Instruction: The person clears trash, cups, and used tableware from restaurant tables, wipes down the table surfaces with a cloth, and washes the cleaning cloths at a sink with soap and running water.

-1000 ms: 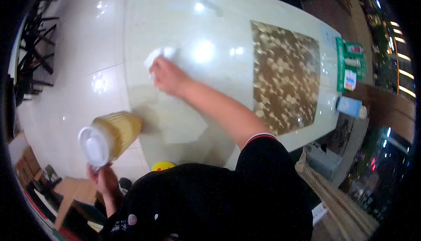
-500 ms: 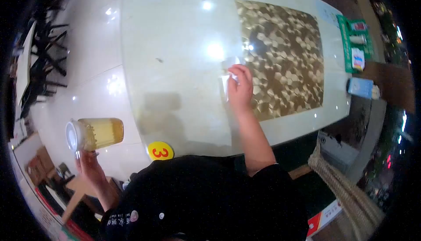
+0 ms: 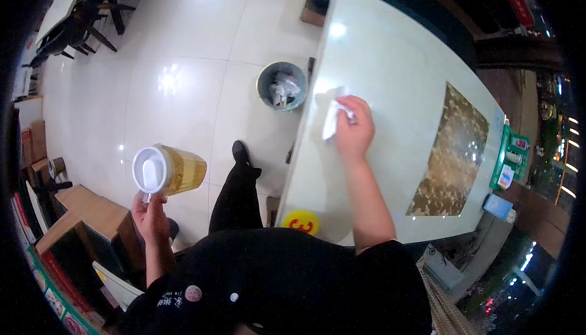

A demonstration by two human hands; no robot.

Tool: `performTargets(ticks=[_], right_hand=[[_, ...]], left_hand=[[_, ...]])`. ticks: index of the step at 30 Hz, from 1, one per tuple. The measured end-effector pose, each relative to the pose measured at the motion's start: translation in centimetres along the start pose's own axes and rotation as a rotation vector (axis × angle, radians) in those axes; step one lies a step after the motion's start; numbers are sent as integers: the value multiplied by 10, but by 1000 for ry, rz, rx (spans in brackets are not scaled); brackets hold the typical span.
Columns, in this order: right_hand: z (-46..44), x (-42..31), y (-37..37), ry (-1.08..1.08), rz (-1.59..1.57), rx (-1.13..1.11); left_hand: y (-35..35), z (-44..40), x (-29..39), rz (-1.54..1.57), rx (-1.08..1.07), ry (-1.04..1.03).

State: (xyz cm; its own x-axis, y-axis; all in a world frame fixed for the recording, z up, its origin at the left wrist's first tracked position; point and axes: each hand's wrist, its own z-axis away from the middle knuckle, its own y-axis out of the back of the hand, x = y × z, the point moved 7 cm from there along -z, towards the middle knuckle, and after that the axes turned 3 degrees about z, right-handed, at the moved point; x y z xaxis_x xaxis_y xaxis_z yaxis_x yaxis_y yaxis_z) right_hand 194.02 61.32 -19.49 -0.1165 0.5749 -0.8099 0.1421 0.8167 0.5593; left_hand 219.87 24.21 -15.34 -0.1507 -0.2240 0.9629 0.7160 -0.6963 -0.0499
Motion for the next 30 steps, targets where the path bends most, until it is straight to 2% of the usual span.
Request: performTargets(ticks=[2, 5, 8, 9, 10, 11, 12, 15, 17, 18, 20, 22, 24, 27, 28, 29, 30], right_hand=[[2, -25, -60, 38, -116, -54], [-1, -21, -149, -48, 4, -146], [-6, 33, -208, -143, 199, -154], [-8, 49, -220, -151, 197, -151], [-6, 65, -226, -193, 338, -125], [-1, 76, -225, -241, 482, -98], [1, 83, -227, -263, 479, -88], [7, 74, -228, -309, 356, -190], [14, 56, -225, -280, 256, -279], [23, 48, -217, -274, 330, -346], [48, 24, -209, -190, 180, -346], [60, -19, -195, -123, -31, -332], [75, -72, -150, 49, 81, -284], [124, -97, -83, 101, 195, -165], [146, -95, -60, 25, 299, -136], [155, -83, -56, -64, 404, -110], [169, -74, -45, -196, 454, -85]], left_hand=[[18, -21, -5, -123, -85, 56], [48, -48, 2, -176, -84, 75], [73, -66, 4, -216, -72, 53], [77, -70, 8, -163, -41, 41], [83, -74, 12, -115, -14, 35], [91, -78, 14, -101, 7, 42], [99, -82, 16, -114, 66, 49], [113, -101, 23, -119, 12, 54], [132, -109, 23, -152, 77, 109], [131, -122, 18, -173, 69, 128], [107, -137, 31, -276, 110, 149], [113, -164, 37, -206, -9, 113], [112, -191, 41, -250, 28, 111], [80, -224, 59, -183, -190, 61], [66, -235, 62, -133, -279, 43], [64, -281, 55, -117, -262, 71], [55, -308, 53, -159, -378, 69]])
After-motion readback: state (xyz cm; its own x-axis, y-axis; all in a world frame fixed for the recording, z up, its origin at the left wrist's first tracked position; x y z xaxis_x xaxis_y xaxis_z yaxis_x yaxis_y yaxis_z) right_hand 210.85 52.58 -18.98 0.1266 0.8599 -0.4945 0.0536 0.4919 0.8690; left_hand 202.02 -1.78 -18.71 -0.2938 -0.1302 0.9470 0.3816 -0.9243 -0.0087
